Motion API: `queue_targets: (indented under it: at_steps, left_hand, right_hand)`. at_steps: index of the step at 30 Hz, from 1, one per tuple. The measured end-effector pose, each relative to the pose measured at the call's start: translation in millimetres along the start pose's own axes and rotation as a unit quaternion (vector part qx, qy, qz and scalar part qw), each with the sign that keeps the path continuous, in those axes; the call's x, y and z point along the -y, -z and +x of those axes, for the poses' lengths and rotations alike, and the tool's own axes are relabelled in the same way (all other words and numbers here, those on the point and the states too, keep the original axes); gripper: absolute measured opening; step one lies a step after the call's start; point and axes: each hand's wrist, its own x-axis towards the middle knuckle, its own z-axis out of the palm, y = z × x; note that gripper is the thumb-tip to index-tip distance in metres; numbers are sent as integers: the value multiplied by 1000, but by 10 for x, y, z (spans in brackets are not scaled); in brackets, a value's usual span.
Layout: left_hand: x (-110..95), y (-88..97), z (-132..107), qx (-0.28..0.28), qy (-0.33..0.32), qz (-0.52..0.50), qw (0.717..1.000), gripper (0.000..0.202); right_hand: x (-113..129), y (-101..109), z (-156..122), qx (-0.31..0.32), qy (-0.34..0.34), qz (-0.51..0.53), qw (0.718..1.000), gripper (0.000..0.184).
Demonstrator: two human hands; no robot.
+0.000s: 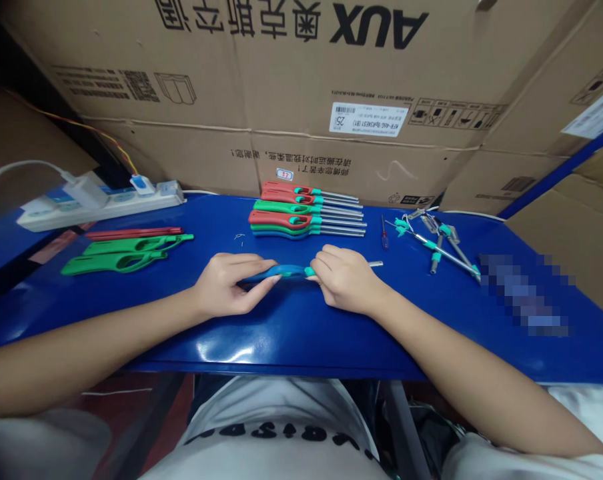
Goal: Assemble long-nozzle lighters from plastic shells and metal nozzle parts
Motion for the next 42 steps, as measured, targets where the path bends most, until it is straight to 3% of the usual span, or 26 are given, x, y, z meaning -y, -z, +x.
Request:
queue_targets:
  at_steps: [7, 12, 16, 20, 22, 24, 26, 30, 33, 36, 39, 41, 42]
  left_hand:
    - [146, 45, 42, 91, -7, 13, 996, 24]
    - [152, 82, 102, 177, 17, 13, 984, 35]
    - [169, 61, 103, 227, 43, 2, 973, 41]
    - [237, 33, 84, 267, 40, 23, 962, 38]
    - [255, 31, 82, 269, 34, 36, 962, 36]
    - [251, 38, 86, 265, 34, 53, 962, 36]
    - [233, 46, 94, 262, 43, 80, 961, 35]
    - [202, 46, 102, 254, 63, 70, 963, 35]
    - [190, 31, 96, 254, 70, 3, 965, 35]
    - [158, 17, 86, 252, 72, -27, 965, 34]
    - [106, 4, 73, 246, 67, -45, 966, 34]
    - [74, -8, 62, 244, 62, -61, 966, 37]
    - [61, -16, 57, 243, 60, -68, 966, 38]
  right_hand:
    - [-24, 23, 25, 100, -16, 60, 993, 29]
    - [-219, 132, 3, 132, -106, 161, 972, 22]
    - [-416, 239, -72, 190, -184, 207, 942, 26]
    - [-594, 300, -159, 272, -245, 271, 890, 40]
    - [-690, 307, -199, 272, -320, 231, 877, 44]
    - [-791, 295, -240, 228, -427, 111, 868, 40]
    - [-881, 258, -282, 190, -510, 0, 839, 29]
    - [-973, 120, -344, 213, -579, -32, 786, 47]
    - [-979, 62, -354, 212, -595, -8, 775, 55]
    - [-949, 168, -324, 136, -590, -20, 796, 45]
    - [-810, 390, -209, -72, -517, -52, 851, 22]
    - [-624, 500, -72, -233, -462, -50, 855, 21]
    - [-508, 522, 10, -268, -432, -11, 861, 22]
